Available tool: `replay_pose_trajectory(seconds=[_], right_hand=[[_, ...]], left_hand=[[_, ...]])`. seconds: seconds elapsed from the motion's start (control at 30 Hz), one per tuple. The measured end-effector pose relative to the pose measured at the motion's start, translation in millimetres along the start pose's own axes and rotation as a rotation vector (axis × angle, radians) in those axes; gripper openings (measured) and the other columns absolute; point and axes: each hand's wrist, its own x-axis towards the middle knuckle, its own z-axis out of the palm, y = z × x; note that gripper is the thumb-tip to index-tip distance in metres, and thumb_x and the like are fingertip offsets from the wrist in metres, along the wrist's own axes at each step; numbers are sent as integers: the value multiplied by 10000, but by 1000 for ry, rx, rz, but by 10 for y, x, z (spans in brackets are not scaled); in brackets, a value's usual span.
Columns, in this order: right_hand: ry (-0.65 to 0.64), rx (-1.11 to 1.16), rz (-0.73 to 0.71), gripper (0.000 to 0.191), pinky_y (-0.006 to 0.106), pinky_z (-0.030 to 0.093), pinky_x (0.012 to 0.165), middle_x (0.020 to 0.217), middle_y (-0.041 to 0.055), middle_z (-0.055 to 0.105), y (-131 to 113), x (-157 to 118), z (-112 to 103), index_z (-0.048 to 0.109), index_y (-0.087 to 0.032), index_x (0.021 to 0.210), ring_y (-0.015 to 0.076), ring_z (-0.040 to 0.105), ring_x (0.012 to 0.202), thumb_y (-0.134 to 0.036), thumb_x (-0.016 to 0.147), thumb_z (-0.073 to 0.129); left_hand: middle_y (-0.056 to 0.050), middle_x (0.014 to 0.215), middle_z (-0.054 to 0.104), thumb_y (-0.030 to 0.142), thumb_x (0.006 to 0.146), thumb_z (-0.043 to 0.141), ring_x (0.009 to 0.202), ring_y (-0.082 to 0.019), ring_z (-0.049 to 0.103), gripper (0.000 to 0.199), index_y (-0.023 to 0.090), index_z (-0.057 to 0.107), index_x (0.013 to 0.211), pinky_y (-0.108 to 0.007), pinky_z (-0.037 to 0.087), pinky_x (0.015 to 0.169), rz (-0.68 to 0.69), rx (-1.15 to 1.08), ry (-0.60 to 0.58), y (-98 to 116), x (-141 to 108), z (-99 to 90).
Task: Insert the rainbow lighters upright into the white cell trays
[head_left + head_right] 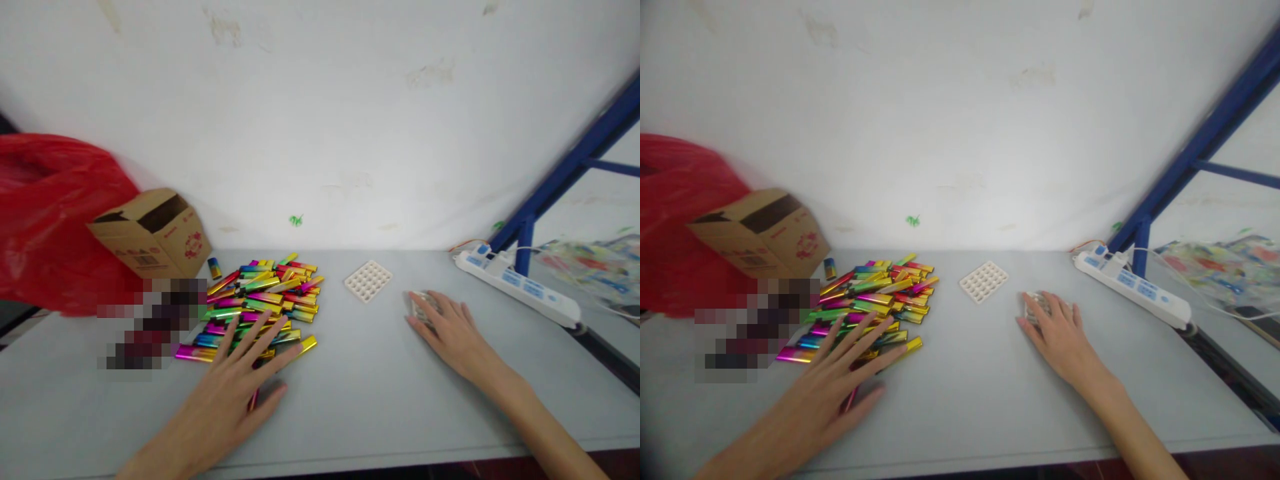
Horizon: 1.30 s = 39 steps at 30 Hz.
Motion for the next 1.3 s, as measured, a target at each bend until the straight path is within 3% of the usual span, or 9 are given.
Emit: replay_pose_trajectory(seconds=[0.17,0.27,0.4,0.5,0.67,0.8,0.93,1.1,1.3], right_hand=[[-84,126,-222,584,699,422,1129,1549,177,500,-516,-154,-112,404,-310,1597,399,444,1456,-463,1038,479],[-144,188,-385,629,645,413,1172,1597,147,468,-806,-80,-180,377,-315,1607,373,429,1480,-410,1015,567],[-134,241,-492,557,562,493,1115,1498,163,573,-1001,257,-195,540,-238,1480,342,566,1351,-461,981,650],[-77,216,-527,445,579,477,1113,1427,178,618,-1055,491,-148,652,-226,1360,359,565,1336,-477,994,629],[-24,178,-519,520,719,237,1220,1620,204,420,-1035,686,-21,653,-246,1403,452,307,1530,-551,984,609],[-89,245,-463,563,687,287,1215,1688,140,328,-863,739,43,533,-331,1524,417,205,1581,-580,1020,524],[-132,183,-391,577,668,310,1208,1693,130,326,-752,677,28,436,-362,1585,403,221,1581,-581,1051,443],[-120,1,-184,604,660,357,1168,1678,159,349,-886,604,10,419,-369,1595,467,297,1537,-585,1035,483],[-107,-46,-117,659,592,470,1097,1563,222,496,-965,678,43,478,-265,1569,432,507,1407,-610,1008,513]], left_hand=[[-61,1660,418,267,970,571,1533,-328,381,579,352,494,1538,-676,208,1263,-26,-65,14,94,288,45],[-81,1588,516,227,968,562,1516,-303,412,519,273,544,1485,-634,213,1287,-10,-110,15,167,413,79],[-88,1485,609,241,997,549,1471,-270,475,383,230,602,1376,-588,235,1302,14,-155,73,239,477,113],[-87,1464,623,268,1000,565,1458,-259,491,355,238,603,1352,-567,292,1292,33,-165,98,258,399,58],[-72,1609,489,150,879,551,1535,-282,386,687,271,449,1547,-541,428,1231,70,-151,2,232,75,-140],[-20,1626,458,93,785,529,1517,-304,415,865,284,376,1614,-501,551,1123,105,-88,-36,187,-144,-157],[1,1581,528,94,887,533,1463,-278,499,715,313,471,1564,-426,574,1098,118,-50,0,95,-199,-20],[-14,1452,652,108,1001,512,1423,-210,539,480,307,622,1424,-356,523,1145,129,-123,40,-31,-117,120],[-38,1322,708,219,1035,554,1327,-193,598,313,274,666,1322,-330,530,1125,86,-245,137,-1,62,153]])
